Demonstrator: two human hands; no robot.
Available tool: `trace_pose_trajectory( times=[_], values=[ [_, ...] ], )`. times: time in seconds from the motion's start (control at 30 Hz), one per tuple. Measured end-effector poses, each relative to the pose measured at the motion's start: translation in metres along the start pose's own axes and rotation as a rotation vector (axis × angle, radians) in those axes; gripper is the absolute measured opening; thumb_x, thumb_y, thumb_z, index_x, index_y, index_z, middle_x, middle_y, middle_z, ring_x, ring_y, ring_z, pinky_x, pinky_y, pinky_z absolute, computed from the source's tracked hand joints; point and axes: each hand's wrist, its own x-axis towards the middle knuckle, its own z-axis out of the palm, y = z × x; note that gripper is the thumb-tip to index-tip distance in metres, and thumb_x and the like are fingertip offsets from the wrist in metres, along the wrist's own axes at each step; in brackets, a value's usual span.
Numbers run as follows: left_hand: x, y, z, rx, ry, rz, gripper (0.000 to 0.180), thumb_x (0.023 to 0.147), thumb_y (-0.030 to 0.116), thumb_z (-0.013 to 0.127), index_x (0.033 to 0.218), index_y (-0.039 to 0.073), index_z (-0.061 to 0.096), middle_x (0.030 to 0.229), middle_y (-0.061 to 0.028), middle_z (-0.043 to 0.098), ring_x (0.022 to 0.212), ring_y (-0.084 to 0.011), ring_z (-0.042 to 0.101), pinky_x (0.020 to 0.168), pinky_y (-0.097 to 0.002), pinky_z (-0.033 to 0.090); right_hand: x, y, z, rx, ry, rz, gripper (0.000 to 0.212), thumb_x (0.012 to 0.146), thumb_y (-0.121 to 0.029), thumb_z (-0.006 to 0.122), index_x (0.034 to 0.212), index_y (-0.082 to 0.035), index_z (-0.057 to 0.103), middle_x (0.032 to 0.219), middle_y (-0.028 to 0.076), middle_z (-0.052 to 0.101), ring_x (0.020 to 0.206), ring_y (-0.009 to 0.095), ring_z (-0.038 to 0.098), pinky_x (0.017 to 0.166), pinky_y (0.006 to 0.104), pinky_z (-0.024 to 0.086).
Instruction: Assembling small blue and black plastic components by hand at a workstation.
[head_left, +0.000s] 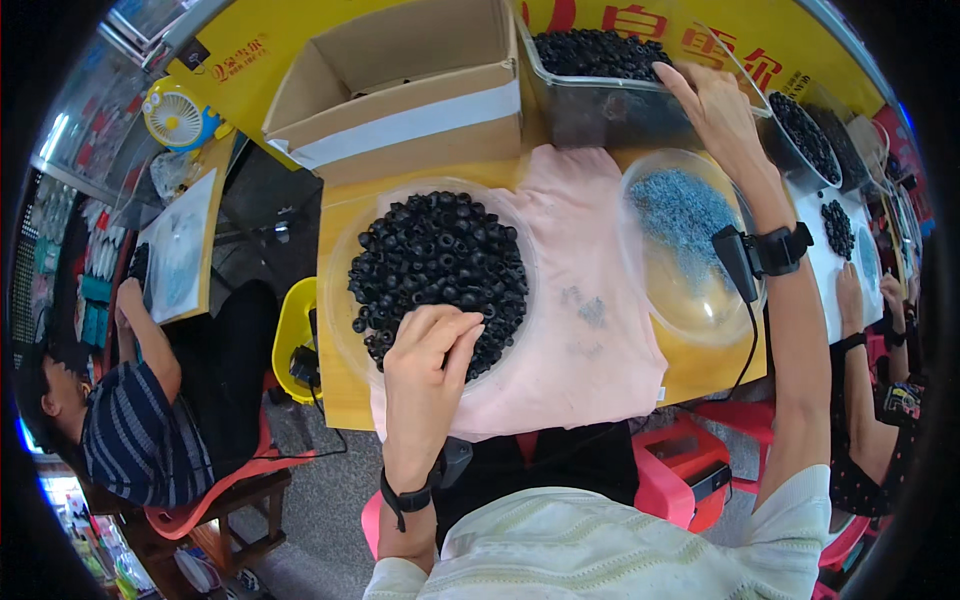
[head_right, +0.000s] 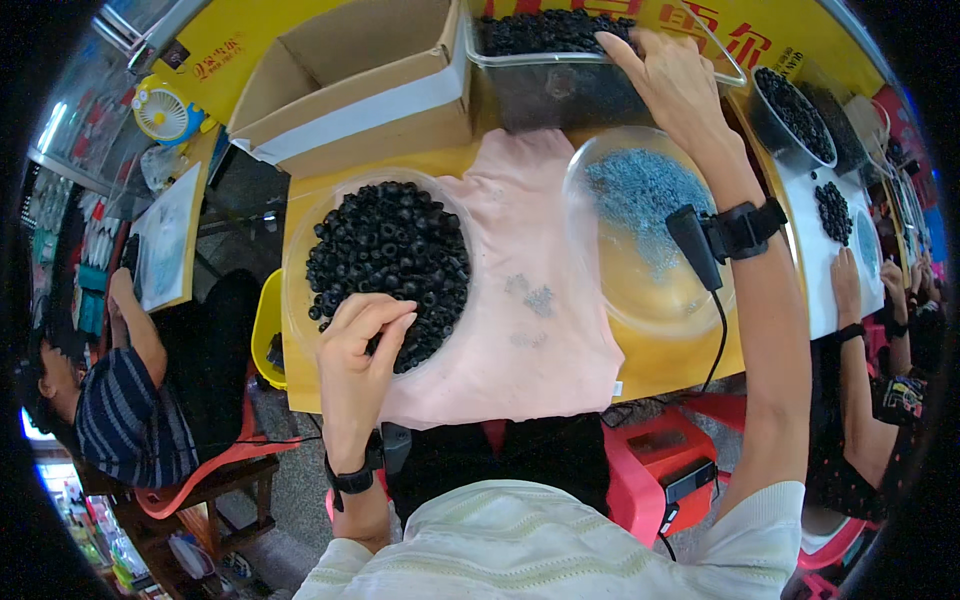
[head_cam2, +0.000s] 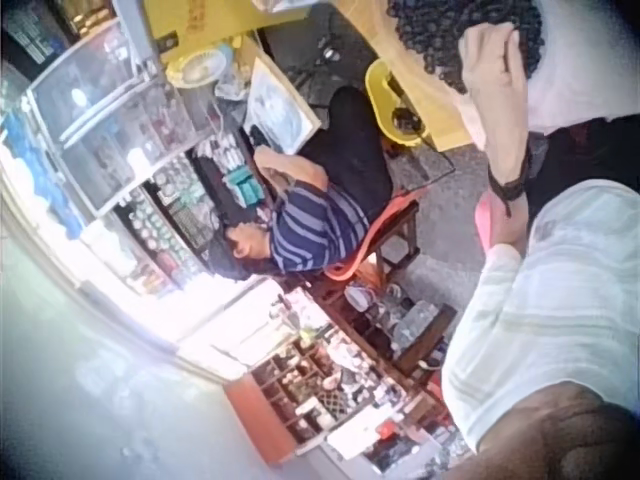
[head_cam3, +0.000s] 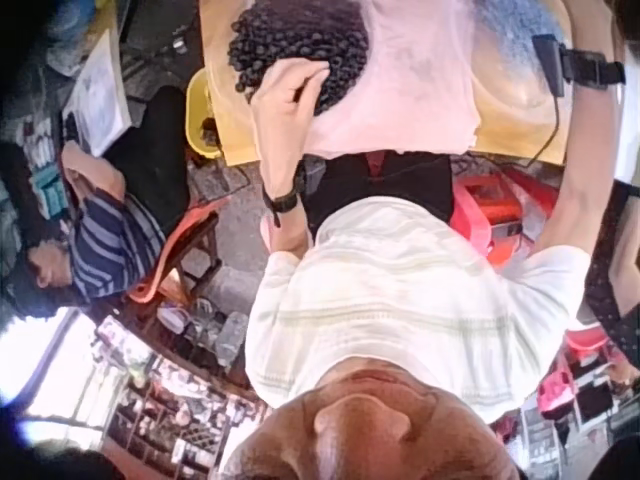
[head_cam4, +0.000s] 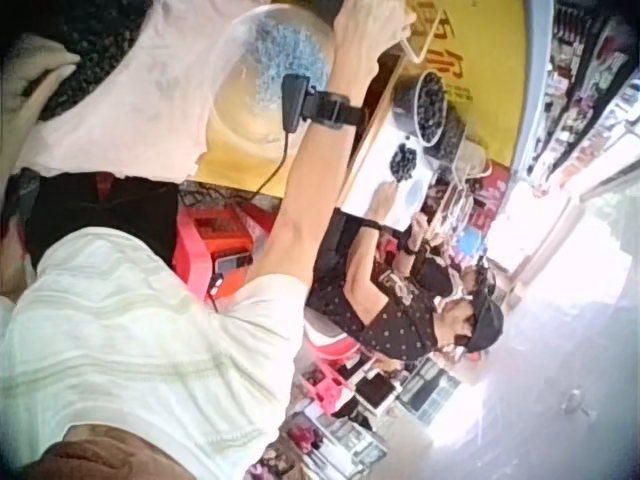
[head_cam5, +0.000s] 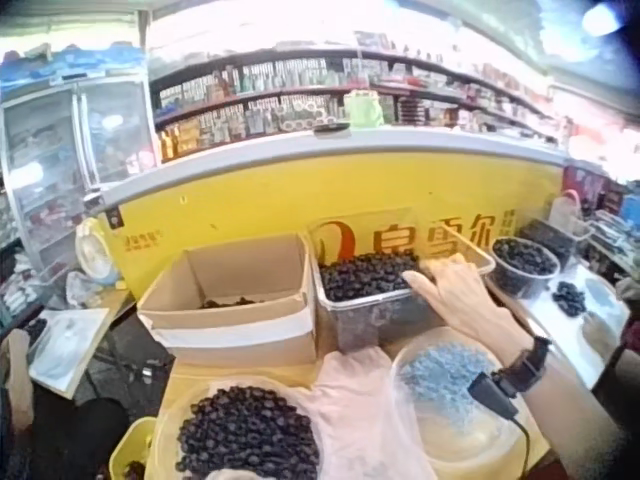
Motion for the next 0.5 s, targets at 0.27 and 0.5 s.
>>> trace_pose_trajectory(
  times=[0.27, 0.5],
  values=[
    [0.006, -0.012, 0.023, 0.212, -0.039, 0.027, 0.019, 0.078, 0.003, 0.071, 0.097, 0.0, 0.067, 0.092, -0.0116, 0.058, 0.085, -0.0286, 0.059, 0.072, -0.0362, 0.048, -0.032, -0.093, -0.14, 1.021, -0.292, 0.411, 0.025, 0.083, -0.009, 0.068, 0.108, -0.006, 0.065, 0.096, 0.011, 0.065, 0.076, 0.024, 0.064, 0.065, 0.0334, 0.05],
    [0.01, -0.011, 0.027, 0.204, -0.05, -0.004, 0.019, 0.076, 0.0, 0.071, 0.095, -0.002, 0.066, 0.091, -0.0124, 0.056, 0.088, -0.0322, 0.058, 0.075, -0.0397, 0.048, -0.113, -0.166, -0.162, 1.085, -0.426, 0.384, 0.017, 0.084, -0.011, 0.066, 0.1, -0.008, 0.065, 0.088, 0.007, 0.061, 0.074, 0.029, 0.063, 0.06, 0.0381, 0.05]
  ],
)
